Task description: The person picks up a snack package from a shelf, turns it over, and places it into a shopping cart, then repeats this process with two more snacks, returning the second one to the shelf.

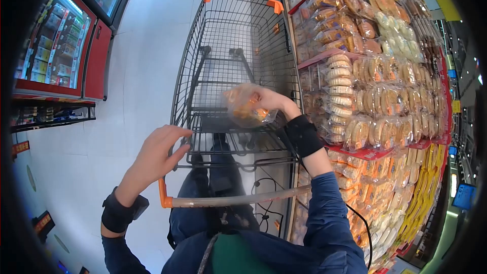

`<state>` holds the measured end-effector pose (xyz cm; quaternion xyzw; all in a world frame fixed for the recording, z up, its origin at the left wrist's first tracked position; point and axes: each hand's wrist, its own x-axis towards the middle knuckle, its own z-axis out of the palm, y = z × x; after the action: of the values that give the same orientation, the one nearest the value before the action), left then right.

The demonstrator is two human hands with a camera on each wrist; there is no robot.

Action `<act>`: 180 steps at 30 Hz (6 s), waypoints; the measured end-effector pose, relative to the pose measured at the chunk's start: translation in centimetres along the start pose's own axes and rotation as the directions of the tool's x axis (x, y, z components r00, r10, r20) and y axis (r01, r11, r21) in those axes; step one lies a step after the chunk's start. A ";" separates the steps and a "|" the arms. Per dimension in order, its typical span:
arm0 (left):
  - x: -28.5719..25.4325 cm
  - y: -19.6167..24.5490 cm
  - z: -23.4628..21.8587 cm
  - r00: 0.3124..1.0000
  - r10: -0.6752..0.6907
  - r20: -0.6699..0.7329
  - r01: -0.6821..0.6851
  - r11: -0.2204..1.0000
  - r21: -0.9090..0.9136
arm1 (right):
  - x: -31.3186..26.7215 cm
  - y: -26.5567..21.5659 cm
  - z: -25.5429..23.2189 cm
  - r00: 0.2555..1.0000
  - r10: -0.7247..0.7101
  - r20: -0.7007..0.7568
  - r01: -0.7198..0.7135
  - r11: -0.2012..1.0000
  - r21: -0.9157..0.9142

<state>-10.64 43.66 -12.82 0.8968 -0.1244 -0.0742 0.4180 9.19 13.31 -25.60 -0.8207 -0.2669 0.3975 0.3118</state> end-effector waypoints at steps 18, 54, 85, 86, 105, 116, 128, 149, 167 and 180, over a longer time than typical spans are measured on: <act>-9.6 11.6 0.0 0.912 0.384 -0.147 -0.406 0.898 -0.171 | -22.1 -21.7 13.7 0.560 -0.419 -0.715 0.828 0.303 0.472; -15.2 10.1 -1.9 0.993 0.120 -0.016 -0.109 0.822 -0.559 | -25.5 -25.2 19.2 0.726 -0.228 -0.649 0.638 0.575 0.512; -16.0 9.5 -0.7 0.858 0.454 -0.241 -0.502 0.840 -0.206 | -25.0 -23.7 19.7 0.617 -0.373 -0.693 0.741 0.571 0.353; -16.1 9.7 -0.7 0.866 0.435 -0.248 -0.487 0.846 -0.217 | -25.1 -23.7 19.9 0.611 -0.380 -0.694 0.750 0.557 0.356; -17.1 10.6 1.1 0.654 0.715 -0.246 -0.746 0.663 -0.057 | -28.3 -22.6 21.7 0.347 -0.575 -0.741 0.745 0.649 -0.154; -16.7 12.4 3.1 0.850 0.520 -0.088 -0.523 0.811 -0.261 | -31.7 -20.6 23.9 0.506 -0.332 -0.796 0.737 0.646 0.200; -11.9 19.8 10.0 0.755 0.654 0.050 -0.612 0.730 -0.305 | -41.0 -15.5 23.7 0.388 -0.214 -0.897 0.684 0.719 0.124; -8.9 34.6 29.9 0.519 0.803 0.292 -0.679 0.595 -0.430 | -59.4 -4.8 28.4 0.281 0.151 -0.948 0.477 0.835 0.275; 0.9 40.9 30.8 0.375 0.892 0.252 -0.829 0.444 -0.340 | -58.8 -5.5 27.3 0.009 0.312 -0.950 0.588 0.767 0.257; 18.5 48.2 38.1 0.219 0.901 0.373 -0.976 0.203 0.083 | -57.3 -5.6 27.0 -0.012 0.326 -0.945 0.512 0.814 0.274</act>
<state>-9.71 -19.33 -0.69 0.6650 -0.7072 0.1085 0.2143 -45.03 -14.20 -6.90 -0.6927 0.1084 -0.2710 0.6595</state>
